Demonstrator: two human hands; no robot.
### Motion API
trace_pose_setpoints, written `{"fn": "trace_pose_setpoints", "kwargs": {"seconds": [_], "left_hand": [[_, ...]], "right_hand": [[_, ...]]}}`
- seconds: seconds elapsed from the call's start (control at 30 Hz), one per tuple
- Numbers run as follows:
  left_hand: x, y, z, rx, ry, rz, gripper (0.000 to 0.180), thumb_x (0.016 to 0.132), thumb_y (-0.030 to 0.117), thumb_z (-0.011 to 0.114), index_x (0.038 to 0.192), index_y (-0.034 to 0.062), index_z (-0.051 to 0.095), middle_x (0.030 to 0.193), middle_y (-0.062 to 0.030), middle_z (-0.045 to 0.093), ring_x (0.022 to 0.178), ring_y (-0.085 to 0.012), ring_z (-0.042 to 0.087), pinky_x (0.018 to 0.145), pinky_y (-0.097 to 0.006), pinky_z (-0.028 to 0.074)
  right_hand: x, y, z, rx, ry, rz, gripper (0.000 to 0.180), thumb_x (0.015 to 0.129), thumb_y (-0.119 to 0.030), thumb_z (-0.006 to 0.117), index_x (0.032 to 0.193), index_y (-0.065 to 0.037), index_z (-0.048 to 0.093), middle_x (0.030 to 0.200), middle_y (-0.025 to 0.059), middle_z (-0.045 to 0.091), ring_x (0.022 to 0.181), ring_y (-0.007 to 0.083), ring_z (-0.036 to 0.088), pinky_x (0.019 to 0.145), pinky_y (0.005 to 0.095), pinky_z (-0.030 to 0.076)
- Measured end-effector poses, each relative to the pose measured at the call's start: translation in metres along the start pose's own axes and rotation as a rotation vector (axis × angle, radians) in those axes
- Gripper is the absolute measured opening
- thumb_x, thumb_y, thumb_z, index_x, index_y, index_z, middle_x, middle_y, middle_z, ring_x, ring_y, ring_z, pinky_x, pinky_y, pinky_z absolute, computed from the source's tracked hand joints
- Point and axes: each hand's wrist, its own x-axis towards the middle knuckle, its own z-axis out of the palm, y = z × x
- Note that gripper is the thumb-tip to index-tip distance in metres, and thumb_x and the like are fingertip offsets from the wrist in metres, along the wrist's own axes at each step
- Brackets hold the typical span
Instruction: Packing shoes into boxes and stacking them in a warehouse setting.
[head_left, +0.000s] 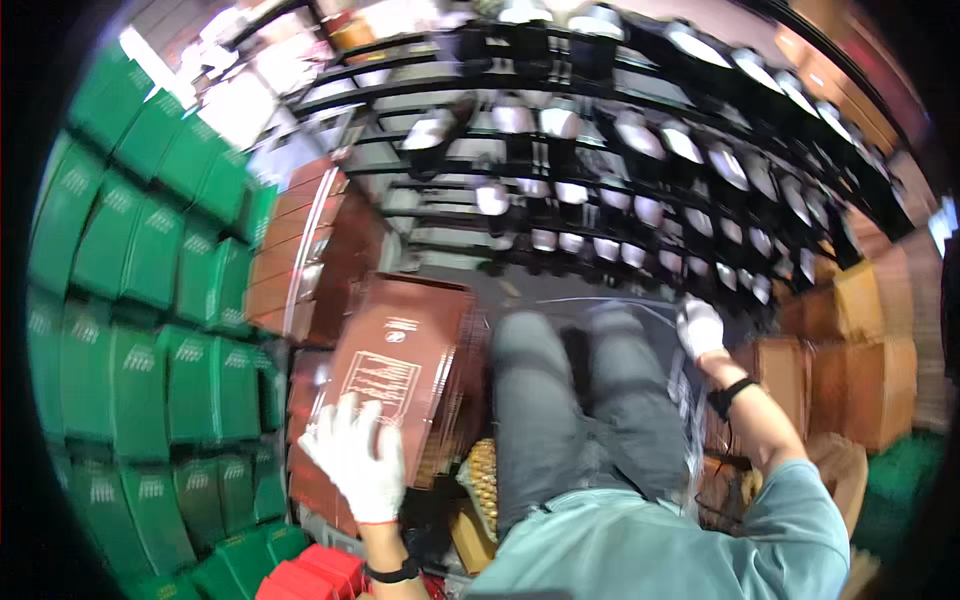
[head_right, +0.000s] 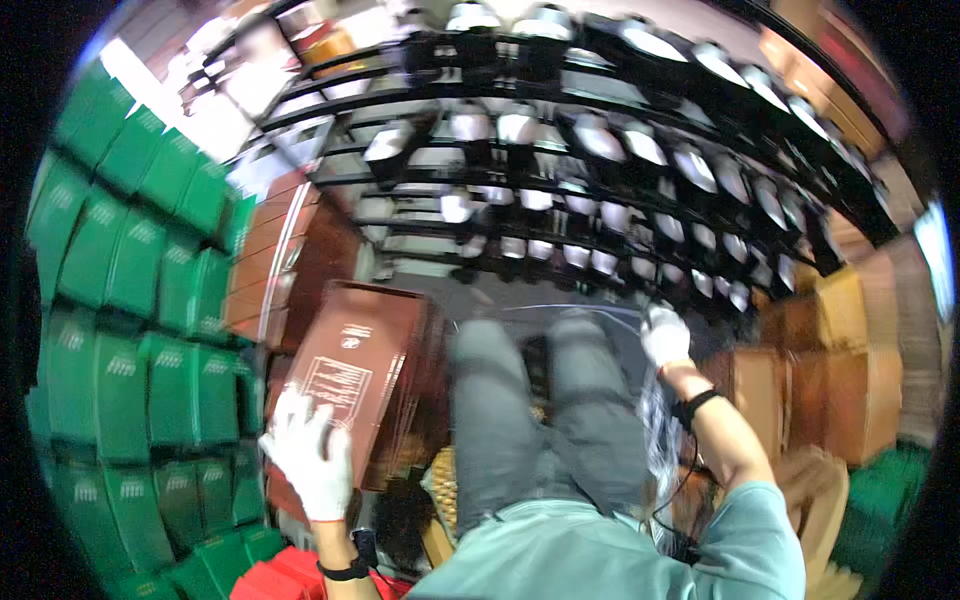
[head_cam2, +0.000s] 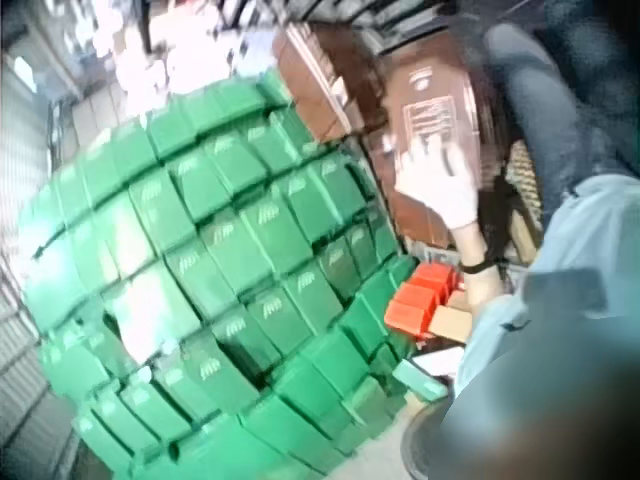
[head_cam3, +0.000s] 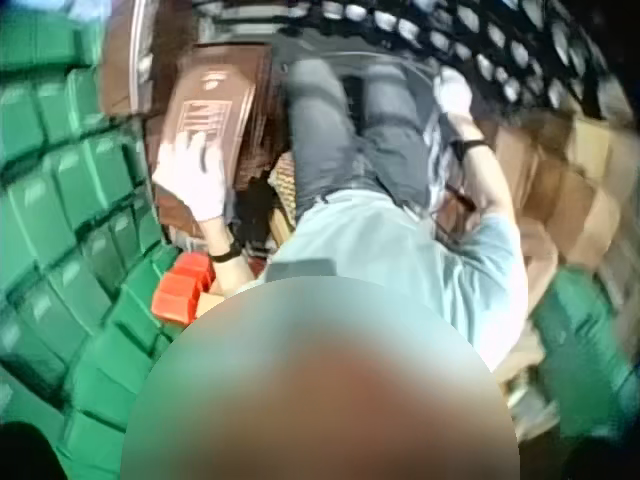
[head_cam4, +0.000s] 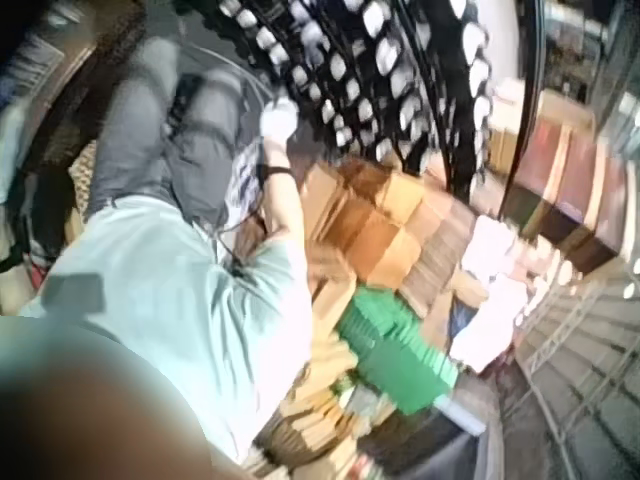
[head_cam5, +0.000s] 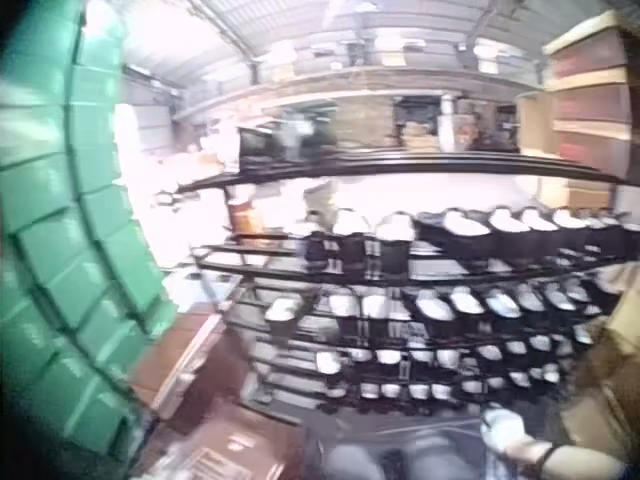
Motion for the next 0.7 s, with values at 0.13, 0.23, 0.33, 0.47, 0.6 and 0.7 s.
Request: {"fn": "trace_pose_setpoints", "kwargs": {"seconds": [0.13,0.23,0.33,0.47,0.6,0.7], "left_hand": [[-0.003,-0.020,0.058,-0.226,0.306,-0.179,0.059,0.108,0.036,0.069,0.159,0.0084,0.061,0.176,-0.0237,0.039,0.161,-0.0436,0.037,0.135,-0.058,0.027],[0.010,0.030,0.066,-0.922,0.472,-0.696,0.087,0.107,0.053,0.070,0.174,0.0078,0.039,0.180,-0.0196,0.034,0.164,-0.0369,0.034,0.135,-0.057,0.028],[-0.003,0.044,0.047,-1.702,0.210,-1.062,0.072,0.113,0.056,0.055,0.167,0.0101,0.047,0.171,-0.0146,0.049,0.150,-0.0384,0.053,0.124,-0.062,0.045],[0.024,0.000,0.054,-1.221,0.254,-0.941,0.059,0.110,0.044,0.058,0.157,0.0084,0.058,0.152,-0.0173,0.064,0.134,-0.0393,0.065,0.112,-0.060,0.053],[0.084,-0.004,0.035,-0.801,0.466,-0.238,0.045,0.106,0.022,0.064,0.144,-0.0010,0.068,0.131,-0.0235,0.074,0.119,-0.0395,0.073,0.101,-0.052,0.059],[0.116,0.013,-0.053,-0.586,0.747,0.239,0.039,0.103,0.018,0.069,0.135,-0.0049,0.073,0.115,-0.0269,0.080,0.109,-0.0382,0.078,0.093,-0.049,0.062]], "right_hand": [[-0.258,0.186,0.049,-0.407,-0.750,0.254,0.032,0.094,-0.026,0.067,0.118,-0.010,0.082,0.114,0.0201,0.083,0.101,0.0412,0.082,0.089,0.0522,0.065],[-0.470,0.230,0.087,-0.280,-1.063,0.354,0.034,0.097,-0.023,0.064,0.119,-0.011,0.088,0.131,0.0192,0.081,0.122,0.0366,0.079,0.100,0.0509,0.063],[-0.624,0.253,0.111,-0.153,-1.355,0.281,0.031,0.089,-0.020,0.073,0.116,-0.017,0.088,0.133,0.0157,0.080,0.122,0.0380,0.078,0.100,0.0490,0.062],[-0.627,0.227,0.102,-0.157,-1.366,0.361,0.031,0.086,-0.013,0.075,0.113,-0.017,0.089,0.126,0.0186,0.082,0.114,0.0373,0.080,0.094,0.0488,0.063],[-0.666,0.253,0.108,0.088,-1.132,0.558,0.036,0.090,-0.034,0.071,0.115,-0.013,0.087,0.127,0.0181,0.081,0.114,0.0388,0.079,0.093,0.0477,0.062],[-0.491,0.146,-0.106,0.191,-0.920,0.552,0.043,0.092,-0.031,0.067,0.124,-0.007,0.083,0.121,0.0257,0.080,0.112,0.0426,0.078,0.097,0.0503,0.062]]}}
